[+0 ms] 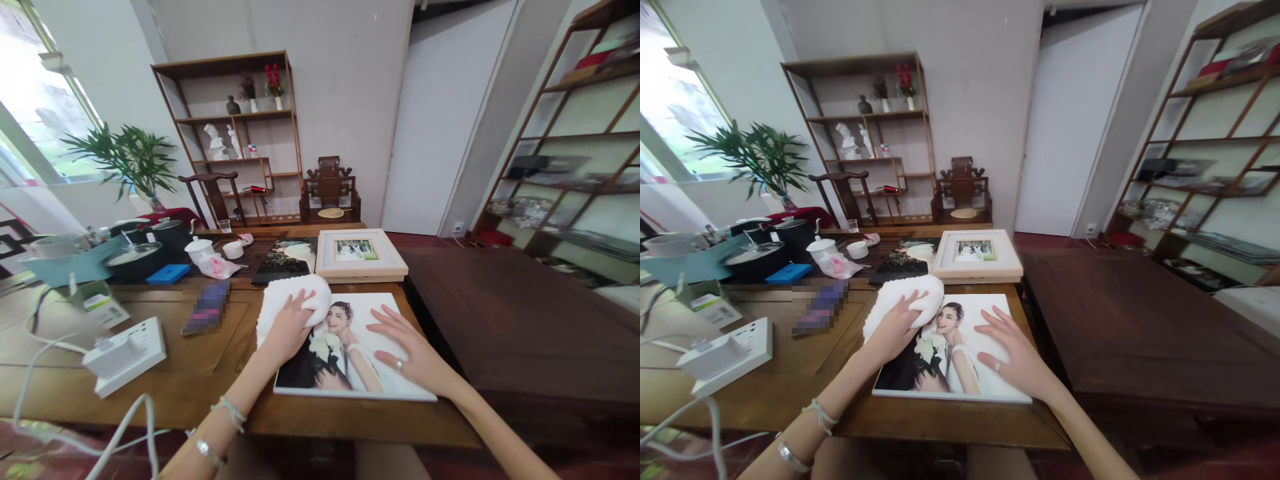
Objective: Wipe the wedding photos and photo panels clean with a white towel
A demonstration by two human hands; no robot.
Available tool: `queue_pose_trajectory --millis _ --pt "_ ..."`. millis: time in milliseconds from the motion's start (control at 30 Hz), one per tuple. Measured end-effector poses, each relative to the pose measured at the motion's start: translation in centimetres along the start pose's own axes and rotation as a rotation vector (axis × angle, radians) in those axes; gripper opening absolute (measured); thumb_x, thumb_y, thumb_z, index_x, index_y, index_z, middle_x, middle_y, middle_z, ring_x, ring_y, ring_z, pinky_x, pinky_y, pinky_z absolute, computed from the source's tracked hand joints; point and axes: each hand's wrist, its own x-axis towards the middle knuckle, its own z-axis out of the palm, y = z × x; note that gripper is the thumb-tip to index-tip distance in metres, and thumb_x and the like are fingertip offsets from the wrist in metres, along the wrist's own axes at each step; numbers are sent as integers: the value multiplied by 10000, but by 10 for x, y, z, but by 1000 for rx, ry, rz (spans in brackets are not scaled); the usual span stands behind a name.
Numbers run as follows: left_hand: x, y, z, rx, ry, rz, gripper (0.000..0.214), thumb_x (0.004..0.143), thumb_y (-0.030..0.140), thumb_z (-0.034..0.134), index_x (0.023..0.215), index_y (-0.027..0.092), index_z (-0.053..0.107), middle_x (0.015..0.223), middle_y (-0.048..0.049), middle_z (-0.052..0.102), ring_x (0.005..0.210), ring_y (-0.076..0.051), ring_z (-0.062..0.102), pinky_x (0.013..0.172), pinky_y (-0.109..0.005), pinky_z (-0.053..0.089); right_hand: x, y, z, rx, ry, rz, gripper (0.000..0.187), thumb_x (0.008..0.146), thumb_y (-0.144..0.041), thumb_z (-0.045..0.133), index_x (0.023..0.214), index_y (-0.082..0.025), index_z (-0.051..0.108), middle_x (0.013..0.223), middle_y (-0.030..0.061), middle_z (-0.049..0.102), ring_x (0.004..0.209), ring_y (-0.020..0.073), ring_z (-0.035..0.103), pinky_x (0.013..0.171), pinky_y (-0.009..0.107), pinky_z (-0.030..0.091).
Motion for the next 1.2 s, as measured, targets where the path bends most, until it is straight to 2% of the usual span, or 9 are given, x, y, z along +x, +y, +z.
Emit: queue_pose_trajectory --millis 200,333,433,567,700,833,967,1067,1200 --pt "-20 20 -5 -2 -52 -2 378 761 -13 431 1024 157 642 1444 -76 385 1379 -264 244 1116 -484 234 3 3 6 12 48 34 555 817 -498 558 1307 -241 519 1454 65 405 1395 276 233 1115 510 256" --pt "-55 44 -12 -5 -114 -18 371 722 -38 426 942 153 656 1461 -62 355 1382 -276 224 1129 -486 217 3 3 5 20 36 31 589 815 -506 558 1329 -224 496 1460 76 393 1397 277 227 1121 508 240" --pt "-83 60 -12 -15 -146 24 340 680 -18 461 877 172 663 1469 -41 340 1381 -288 222 1126 -506 220 3 3 3 35 9 22 581 815 -494 567 1326 -225 500 1459 74 394 1397 270 230 1127 501 228" --pt "-101 69 -12 -58 -138 72 386 693 8 473 975 197 657 1466 -34 340 1374 -291 243 1108 -515 266 1 4 -1 96 -21 3 570 811 -487 580 1322 -246 501 1458 61 399 1398 262 229 1127 498 232" --pt "-83 62 -22 -55 -92 -6 325 811 55 434 1023 179 648 1456 -65 364 1356 -268 302 1106 -464 291 -1 6 -1 121 -16 -13 556 818 -481 578 1320 -257 501 1455 57 404 1398 258 231 1124 499 236" --pt "-40 34 -27 13 -5 -84 361 857 94 417 1176 141 579 1433 -136 393 1314 -303 372 1048 -478 350 -2 5 1 116 11 -28 539 819 -462 582 1315 -265 507 1445 62 421 1389 264 256 1116 513 243" --pt "-6 6 -22 44 16 -87 344 853 68 398 1120 138 603 1391 -147 448 1307 -283 383 1029 -455 363 0 3 4 78 50 -16 509 812 -445 588 1276 -240 550 1418 84 456 1376 272 286 1108 517 258" --pt "1 -3 -16 46 7 -67 318 853 78 418 1097 155 607 1401 -124 442 1337 -270 336 1042 -455 344 4 -1 6 51 76 -5 494 804 -433 594 1251 -224 573 1400 93 478 1367 275 306 1105 519 264" --pt "-10 5 -11 45 -4 -62 300 844 70 432 1068 144 618 1419 -129 417 1355 -290 297 1066 -500 298 7 -5 11 22 65 19 492 800 -427 595 1238 -204 581 1395 107 480 1367 295 300 1107 570 208"
